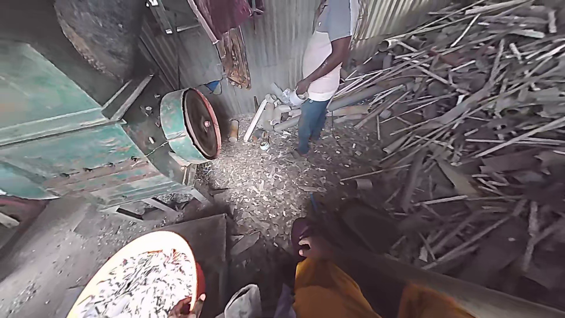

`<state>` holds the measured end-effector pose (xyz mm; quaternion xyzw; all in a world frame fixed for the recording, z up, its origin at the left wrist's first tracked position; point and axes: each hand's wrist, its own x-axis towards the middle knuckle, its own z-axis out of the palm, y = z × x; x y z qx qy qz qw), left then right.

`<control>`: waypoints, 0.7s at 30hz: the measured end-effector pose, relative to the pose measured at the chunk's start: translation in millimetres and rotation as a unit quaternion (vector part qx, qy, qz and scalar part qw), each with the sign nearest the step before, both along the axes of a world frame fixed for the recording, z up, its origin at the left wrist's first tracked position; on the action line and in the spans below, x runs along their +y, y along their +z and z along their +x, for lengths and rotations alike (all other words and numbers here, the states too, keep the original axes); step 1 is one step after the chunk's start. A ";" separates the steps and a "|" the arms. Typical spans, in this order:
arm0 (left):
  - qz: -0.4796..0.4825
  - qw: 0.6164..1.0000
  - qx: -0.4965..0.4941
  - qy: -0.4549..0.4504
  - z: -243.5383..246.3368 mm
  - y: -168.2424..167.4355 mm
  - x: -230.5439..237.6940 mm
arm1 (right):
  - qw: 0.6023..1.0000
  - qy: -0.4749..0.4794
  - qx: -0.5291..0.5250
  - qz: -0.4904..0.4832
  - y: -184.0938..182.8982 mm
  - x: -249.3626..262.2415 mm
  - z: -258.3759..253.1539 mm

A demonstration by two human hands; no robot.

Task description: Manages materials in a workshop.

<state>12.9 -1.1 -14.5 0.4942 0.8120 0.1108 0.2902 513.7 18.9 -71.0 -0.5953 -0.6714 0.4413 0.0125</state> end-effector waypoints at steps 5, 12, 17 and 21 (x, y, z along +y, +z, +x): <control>0.002 1.000 0.016 -0.002 -10.0 -11.4 -0.7 | 0.999 -0.028 0.004 -0.021 3.7 -0.9 -3.2; 0.012 0.999 0.019 0.023 -6.9 -13.4 1.0 | 0.999 -0.022 -0.005 -0.028 21.7 0.0 -7.1; 0.014 1.000 0.016 0.020 -5.3 -11.3 1.0 | 1.000 -0.022 -0.001 -0.022 19.5 -0.6 -5.7; 0.018 0.999 0.021 0.020 -3.9 -8.3 0.2 | 1.000 -0.019 0.003 -0.017 18.2 -0.2 -6.1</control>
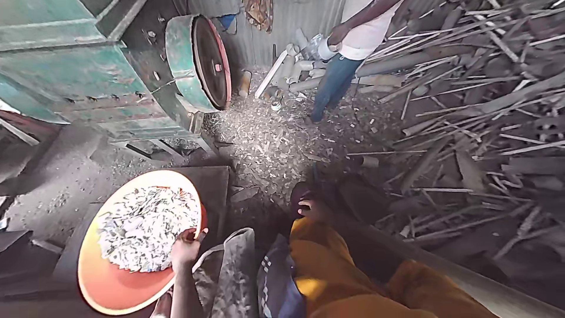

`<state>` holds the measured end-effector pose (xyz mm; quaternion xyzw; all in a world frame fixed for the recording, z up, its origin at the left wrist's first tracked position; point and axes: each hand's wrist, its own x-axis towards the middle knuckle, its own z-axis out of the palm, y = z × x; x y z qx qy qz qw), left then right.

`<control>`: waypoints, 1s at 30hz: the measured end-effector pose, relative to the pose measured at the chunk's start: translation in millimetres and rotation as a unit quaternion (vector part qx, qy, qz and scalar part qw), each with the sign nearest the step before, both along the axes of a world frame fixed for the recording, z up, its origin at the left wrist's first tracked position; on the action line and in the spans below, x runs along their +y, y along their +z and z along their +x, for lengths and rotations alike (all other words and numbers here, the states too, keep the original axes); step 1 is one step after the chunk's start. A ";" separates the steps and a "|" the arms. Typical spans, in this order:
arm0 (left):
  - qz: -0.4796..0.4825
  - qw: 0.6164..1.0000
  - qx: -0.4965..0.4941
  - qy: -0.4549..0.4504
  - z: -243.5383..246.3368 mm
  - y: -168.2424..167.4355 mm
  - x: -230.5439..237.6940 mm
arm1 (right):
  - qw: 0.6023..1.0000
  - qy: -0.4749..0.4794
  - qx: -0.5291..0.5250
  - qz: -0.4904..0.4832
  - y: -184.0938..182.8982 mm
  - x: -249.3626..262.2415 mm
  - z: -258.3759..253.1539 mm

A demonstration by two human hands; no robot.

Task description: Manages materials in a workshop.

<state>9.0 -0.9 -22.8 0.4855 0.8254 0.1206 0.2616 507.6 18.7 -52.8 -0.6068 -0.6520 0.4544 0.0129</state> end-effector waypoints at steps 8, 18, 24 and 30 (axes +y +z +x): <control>-0.032 0.999 0.020 -0.002 -1.6 1.1 1.0 | 1.000 -0.004 0.009 -0.007 3.4 0.8 -1.5; -0.031 0.999 0.008 -0.001 -3.8 -0.7 1.5 | 1.000 -0.005 0.008 -0.009 2.8 1.1 -0.6; -0.049 0.999 0.016 -0.001 -0.9 3.4 2.8 | 1.000 -0.006 0.006 -0.002 -5.1 0.6 0.0; -0.058 0.998 0.027 -0.005 -4.3 0.9 2.1 | 1.000 -0.004 0.003 0.025 -14.5 -1.5 1.4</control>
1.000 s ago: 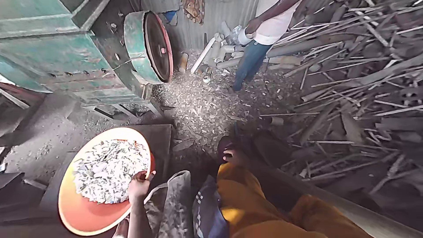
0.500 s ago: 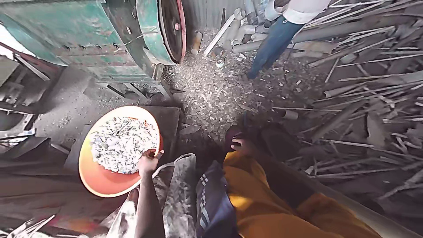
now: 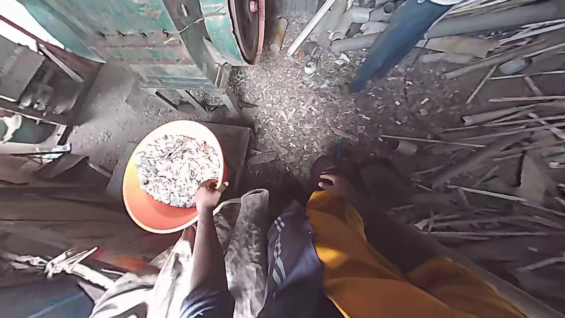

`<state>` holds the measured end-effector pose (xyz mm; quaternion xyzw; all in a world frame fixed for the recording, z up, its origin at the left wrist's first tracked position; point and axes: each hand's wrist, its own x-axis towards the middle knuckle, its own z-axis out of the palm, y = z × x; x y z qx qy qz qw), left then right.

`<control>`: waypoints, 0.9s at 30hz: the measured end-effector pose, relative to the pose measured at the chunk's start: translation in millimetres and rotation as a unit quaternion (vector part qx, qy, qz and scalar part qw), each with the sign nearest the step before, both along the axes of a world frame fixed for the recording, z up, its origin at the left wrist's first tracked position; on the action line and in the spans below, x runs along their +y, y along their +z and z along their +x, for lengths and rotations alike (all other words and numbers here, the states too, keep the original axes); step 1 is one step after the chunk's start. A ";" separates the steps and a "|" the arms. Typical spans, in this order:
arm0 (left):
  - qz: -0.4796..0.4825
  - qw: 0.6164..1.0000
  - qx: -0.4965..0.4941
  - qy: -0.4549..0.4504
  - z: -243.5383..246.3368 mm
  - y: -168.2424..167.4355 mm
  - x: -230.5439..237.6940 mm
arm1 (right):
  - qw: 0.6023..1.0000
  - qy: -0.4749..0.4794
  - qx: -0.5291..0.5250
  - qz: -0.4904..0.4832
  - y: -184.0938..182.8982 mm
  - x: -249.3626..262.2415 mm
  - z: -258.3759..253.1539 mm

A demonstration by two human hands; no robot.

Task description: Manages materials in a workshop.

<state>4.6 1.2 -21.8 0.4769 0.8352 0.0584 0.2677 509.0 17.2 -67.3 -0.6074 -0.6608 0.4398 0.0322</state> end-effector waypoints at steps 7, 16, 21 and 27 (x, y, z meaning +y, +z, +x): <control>-0.006 1.000 -0.005 0.005 1.2 1.7 1.6 | 1.000 0.016 -0.001 0.000 5.5 3.2 1.0; -0.004 1.000 -0.010 -0.004 2.8 5.2 0.7 | 1.000 0.005 0.009 -0.009 4.3 3.5 -0.3; 0.004 1.000 -0.014 -0.007 2.6 4.7 0.7 | 1.000 0.006 0.006 -0.006 7.7 3.1 -1.8; -0.002 1.000 -0.012 -0.006 2.9 6.4 1.0 | 1.000 0.012 -0.007 0.009 6.8 2.8 -2.4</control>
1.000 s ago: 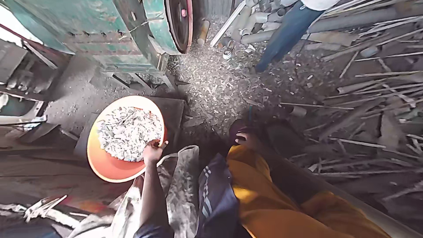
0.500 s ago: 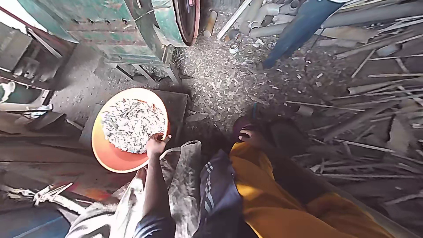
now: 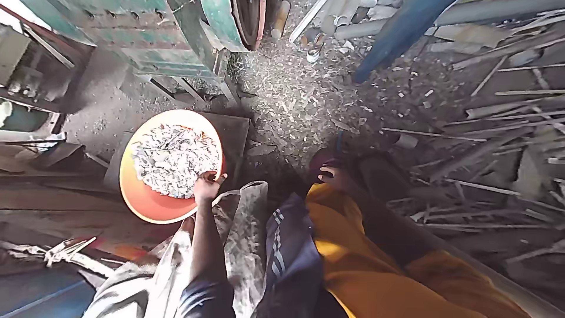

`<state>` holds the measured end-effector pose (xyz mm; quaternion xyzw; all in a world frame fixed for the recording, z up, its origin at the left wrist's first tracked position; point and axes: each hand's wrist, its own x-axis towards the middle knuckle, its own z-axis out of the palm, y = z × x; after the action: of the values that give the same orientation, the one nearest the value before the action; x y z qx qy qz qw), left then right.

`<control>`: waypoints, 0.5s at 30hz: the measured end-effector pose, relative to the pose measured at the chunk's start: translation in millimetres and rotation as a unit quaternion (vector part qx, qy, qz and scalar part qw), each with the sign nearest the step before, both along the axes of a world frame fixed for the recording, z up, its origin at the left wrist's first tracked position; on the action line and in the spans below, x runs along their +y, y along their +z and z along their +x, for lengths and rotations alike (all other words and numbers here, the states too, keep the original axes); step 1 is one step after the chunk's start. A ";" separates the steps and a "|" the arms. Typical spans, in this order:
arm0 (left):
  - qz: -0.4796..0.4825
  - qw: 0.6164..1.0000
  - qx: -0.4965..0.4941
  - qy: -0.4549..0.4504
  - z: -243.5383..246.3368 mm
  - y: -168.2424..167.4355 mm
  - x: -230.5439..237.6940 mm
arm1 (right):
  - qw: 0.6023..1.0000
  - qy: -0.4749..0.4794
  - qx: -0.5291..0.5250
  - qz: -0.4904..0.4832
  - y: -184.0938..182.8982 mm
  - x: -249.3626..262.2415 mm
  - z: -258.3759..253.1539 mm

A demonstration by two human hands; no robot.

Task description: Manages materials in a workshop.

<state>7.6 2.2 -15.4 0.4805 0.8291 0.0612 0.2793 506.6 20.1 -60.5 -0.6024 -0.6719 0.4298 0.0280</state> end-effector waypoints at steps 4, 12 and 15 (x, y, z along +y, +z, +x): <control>-0.003 1.000 0.004 0.004 1.0 0.6 -0.1 | 1.000 -0.003 -0.002 0.006 -6.8 -0.9 2.1; -0.007 1.000 0.013 0.000 0.5 0.3 1.1 | 1.000 0.003 -0.001 0.001 -9.1 0.5 3.6; -0.002 1.000 0.009 -0.002 0.5 0.6 0.3 | 1.000 -0.002 0.000 -0.003 -10.1 0.6 3.3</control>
<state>8.1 2.5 -14.8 0.4821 0.8307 0.0541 0.2729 509.9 20.6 -70.6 -0.6043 -0.6693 0.4313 0.0272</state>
